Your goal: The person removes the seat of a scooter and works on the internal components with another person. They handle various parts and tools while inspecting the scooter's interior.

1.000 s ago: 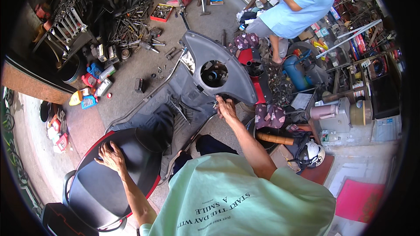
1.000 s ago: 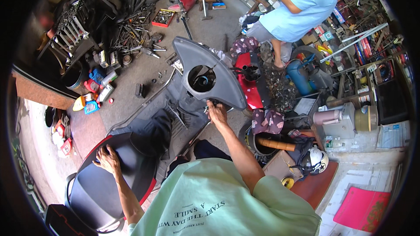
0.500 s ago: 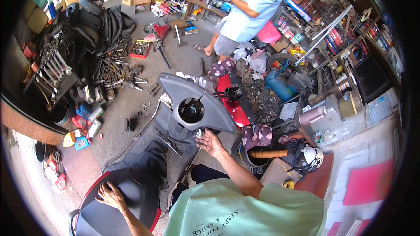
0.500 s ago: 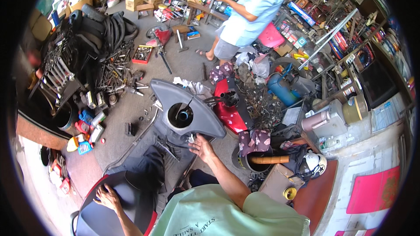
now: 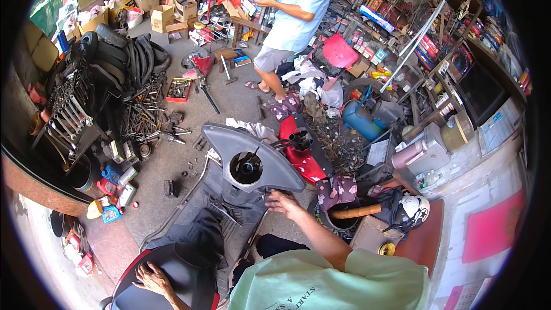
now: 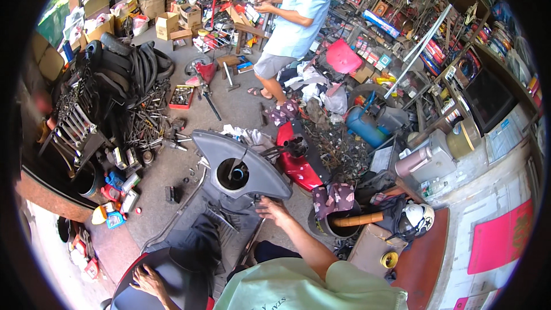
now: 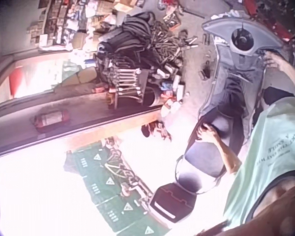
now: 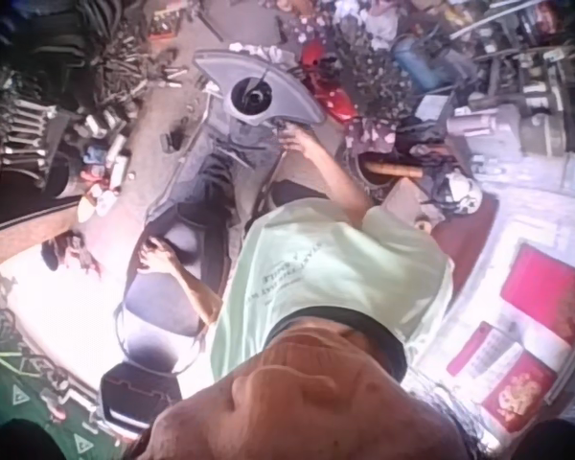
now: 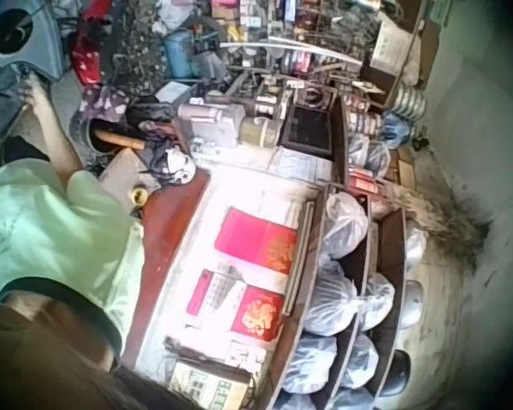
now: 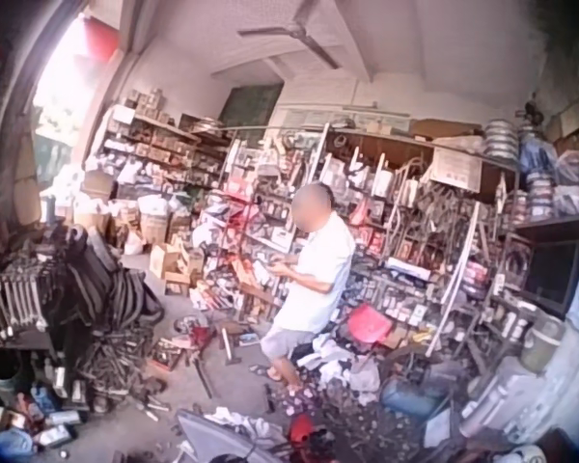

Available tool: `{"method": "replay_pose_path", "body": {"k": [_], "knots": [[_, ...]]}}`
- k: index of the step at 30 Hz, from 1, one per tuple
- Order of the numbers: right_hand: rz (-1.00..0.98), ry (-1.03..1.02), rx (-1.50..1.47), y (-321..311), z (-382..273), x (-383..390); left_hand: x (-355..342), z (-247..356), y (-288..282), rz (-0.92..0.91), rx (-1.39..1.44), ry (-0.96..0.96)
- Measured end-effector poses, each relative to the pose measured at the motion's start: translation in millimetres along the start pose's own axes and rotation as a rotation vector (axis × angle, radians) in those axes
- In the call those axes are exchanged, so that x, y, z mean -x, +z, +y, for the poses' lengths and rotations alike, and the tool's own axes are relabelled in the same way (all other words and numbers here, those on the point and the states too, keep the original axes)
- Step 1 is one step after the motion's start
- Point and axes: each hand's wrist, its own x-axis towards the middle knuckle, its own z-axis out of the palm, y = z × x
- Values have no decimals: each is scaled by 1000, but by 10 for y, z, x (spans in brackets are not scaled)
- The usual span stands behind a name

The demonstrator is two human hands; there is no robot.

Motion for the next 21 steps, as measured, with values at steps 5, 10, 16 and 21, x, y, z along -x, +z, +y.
{"method": "replay_pose_path", "body": {"k": [5,10,16,21], "knots": [[144,-105,186,-697,-154,-12,12,-11,38,16,12,6],[441,-399,539,-747,-626,188,27,-20,36,31,19,17],[383,-824,668,156,-1295,733,16,-37,25,18,-1,-1],[375,-823,917,481,-1484,796,15,-29,49,19,12,9]]}}
